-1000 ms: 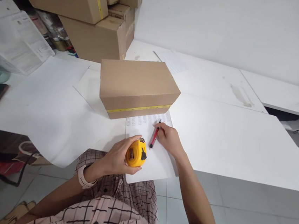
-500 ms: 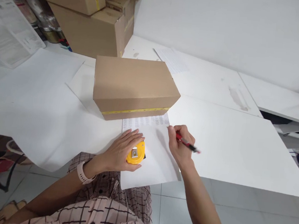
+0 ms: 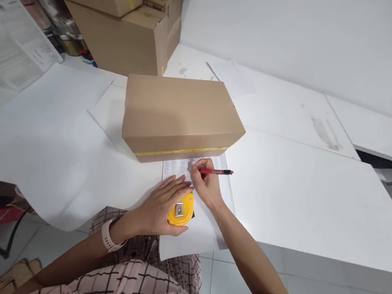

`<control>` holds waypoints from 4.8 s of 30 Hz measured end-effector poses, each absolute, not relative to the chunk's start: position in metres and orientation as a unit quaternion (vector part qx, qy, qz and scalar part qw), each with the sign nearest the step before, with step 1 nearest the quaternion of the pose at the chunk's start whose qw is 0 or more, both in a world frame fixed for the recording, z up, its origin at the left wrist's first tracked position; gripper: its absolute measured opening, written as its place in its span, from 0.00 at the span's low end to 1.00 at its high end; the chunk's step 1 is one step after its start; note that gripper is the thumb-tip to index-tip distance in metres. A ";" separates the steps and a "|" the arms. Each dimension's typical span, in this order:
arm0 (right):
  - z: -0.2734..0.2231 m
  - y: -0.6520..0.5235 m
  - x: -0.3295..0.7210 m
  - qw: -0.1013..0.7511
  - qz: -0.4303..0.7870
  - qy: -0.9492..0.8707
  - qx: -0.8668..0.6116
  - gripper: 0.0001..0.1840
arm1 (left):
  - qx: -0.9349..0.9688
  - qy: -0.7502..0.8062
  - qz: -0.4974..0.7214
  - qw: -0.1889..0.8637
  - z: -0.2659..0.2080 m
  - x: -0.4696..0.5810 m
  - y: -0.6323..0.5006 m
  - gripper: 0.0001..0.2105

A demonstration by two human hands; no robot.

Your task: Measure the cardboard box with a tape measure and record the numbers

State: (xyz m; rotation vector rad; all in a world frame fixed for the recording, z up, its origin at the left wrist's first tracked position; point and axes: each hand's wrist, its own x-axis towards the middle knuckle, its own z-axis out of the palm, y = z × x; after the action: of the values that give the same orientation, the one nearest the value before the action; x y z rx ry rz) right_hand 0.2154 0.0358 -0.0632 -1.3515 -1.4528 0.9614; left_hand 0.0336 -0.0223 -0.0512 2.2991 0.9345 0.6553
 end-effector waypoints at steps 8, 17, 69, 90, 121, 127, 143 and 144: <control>-0.061 0.034 0.215 0.437 0.352 -0.588 -0.583 0.16 | 0.858 0.342 0.243 0.295 -0.051 0.032 -0.022 0.42; -0.057 0.034 0.212 0.434 0.330 -0.590 -0.595 0.15 | 0.864 0.342 0.252 0.272 -0.052 0.033 -0.022 0.42; -0.057 0.038 0.213 0.448 0.333 -0.589 -0.584 0.13 | 0.870 0.341 0.251 0.252 -0.052 0.033 -0.022 0.42; -0.054 0.039 0.213 0.452 0.336 -0.568 -0.600 0.14 | 0.867 0.339 0.250 0.267 -0.051 0.032 -0.022 0.42; -0.059 -0.006 0.274 0.301 0.076 -0.726 -0.614 0.18 | 0.812 0.378 0.308 0.321 -0.052 0.029 -0.023 0.41; -0.043 -0.029 0.259 0.349 0.138 -0.713 -0.592 0.16 | 0.763 0.390 0.339 0.389 -0.056 0.025 -0.024 0.41; 0.048 -0.016 0.272 0.533 0.425 -0.516 -0.519 0.18 | 0.590 0.361 0.440 0.572 0.002 -0.026 -0.042 0.39; 0.056 0.001 0.279 0.560 0.414 -0.505 -0.510 0.19 | 0.575 0.376 0.473 0.551 0.010 -0.035 -0.036 0.38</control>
State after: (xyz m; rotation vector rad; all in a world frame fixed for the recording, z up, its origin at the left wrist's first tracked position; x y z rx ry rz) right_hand 0.2788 0.0007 0.0560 -1.2026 -1.1899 0.9757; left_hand -0.0350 -0.0364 0.0104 1.3600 0.8905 1.1187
